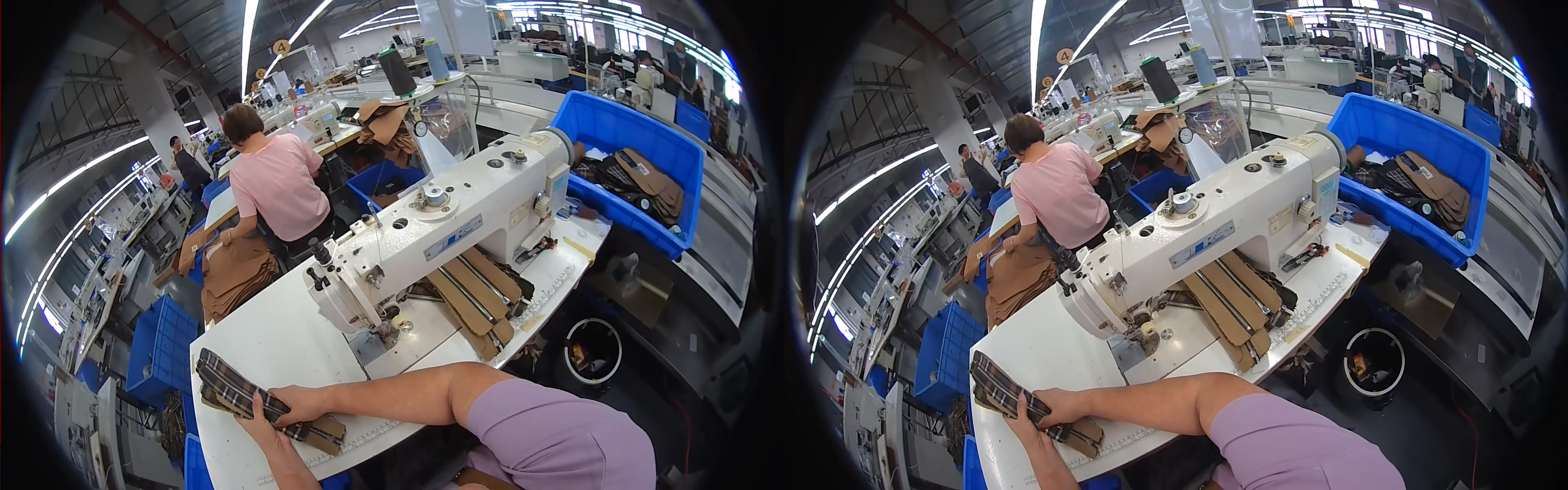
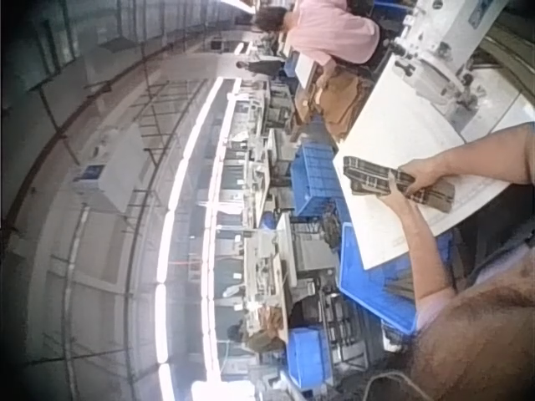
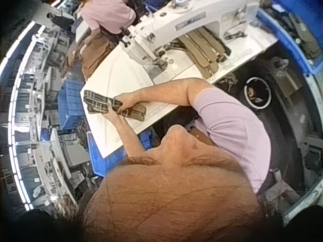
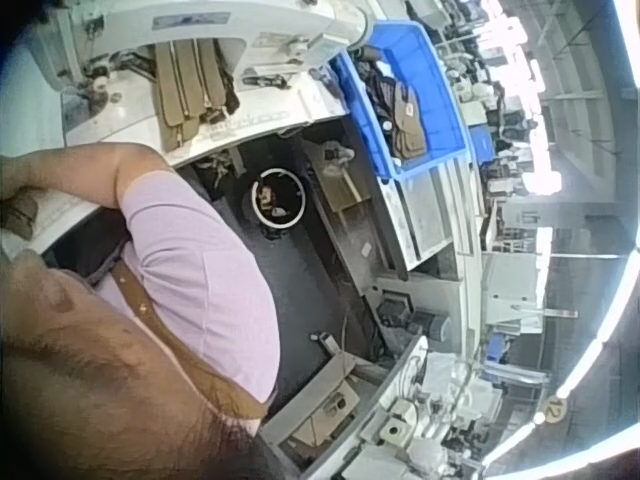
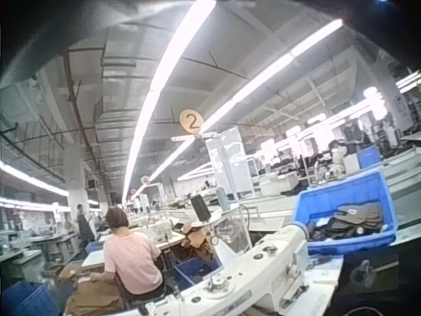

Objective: The recorder is using an industrial sewing machine to assemble leather or heavy fabric strips with zippers.

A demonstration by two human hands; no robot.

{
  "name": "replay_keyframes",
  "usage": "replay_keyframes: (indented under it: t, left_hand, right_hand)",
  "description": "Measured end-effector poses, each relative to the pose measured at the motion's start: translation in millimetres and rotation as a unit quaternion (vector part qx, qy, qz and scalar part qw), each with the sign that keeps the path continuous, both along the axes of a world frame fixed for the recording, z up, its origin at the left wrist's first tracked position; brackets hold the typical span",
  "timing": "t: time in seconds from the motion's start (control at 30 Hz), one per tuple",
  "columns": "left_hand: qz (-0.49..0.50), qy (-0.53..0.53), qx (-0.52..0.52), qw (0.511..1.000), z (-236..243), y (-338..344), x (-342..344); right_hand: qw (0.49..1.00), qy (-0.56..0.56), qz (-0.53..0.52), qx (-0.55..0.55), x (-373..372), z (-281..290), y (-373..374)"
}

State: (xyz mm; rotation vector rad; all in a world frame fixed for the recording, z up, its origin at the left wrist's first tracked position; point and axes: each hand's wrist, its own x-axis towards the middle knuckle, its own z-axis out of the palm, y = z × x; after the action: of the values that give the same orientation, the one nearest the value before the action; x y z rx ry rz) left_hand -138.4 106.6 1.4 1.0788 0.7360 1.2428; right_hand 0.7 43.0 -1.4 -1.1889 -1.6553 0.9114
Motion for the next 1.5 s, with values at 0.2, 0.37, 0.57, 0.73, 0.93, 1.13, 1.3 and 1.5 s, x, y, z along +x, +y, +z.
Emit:
replay_keyframes:
  t: [0.2,0.37,0.57,0.73,0.93,1.13,1.3,1.5]
  left_hand:
    - [0.046,0.003,0.076,0.996,-9,12,0]
    - [-0.099,-0.155,-0.028,0.983,-10,27,-17]
    - [-0.107,-0.092,-0.028,0.990,-16,33,-38]
    - [-0.155,0.062,0.016,0.986,-1,0,-6]
    - [-0.139,0.227,0.080,0.961,-1,-17,6]
    - [-0.131,0.214,0.071,0.965,-6,-16,3]
    - [-0.145,0.228,0.099,0.958,-11,-20,3]
    - [-0.130,0.266,0.155,0.943,-20,-23,14]
  right_hand:
    - [0.994,0.104,0.040,0.004,0,7,-3]
    - [0.993,0.095,0.062,-0.036,8,20,-45]
    - [0.989,0.105,0.062,-0.085,48,32,-179]
    - [0.976,0.169,-0.017,-0.140,99,41,-318]
    - [0.927,0.240,-0.176,-0.229,125,81,-434]
    - [0.865,0.341,-0.274,-0.246,134,96,-458]
    - [0.842,0.362,-0.373,-0.144,161,84,-438]
    - [0.861,0.337,-0.371,-0.081,206,81,-374]
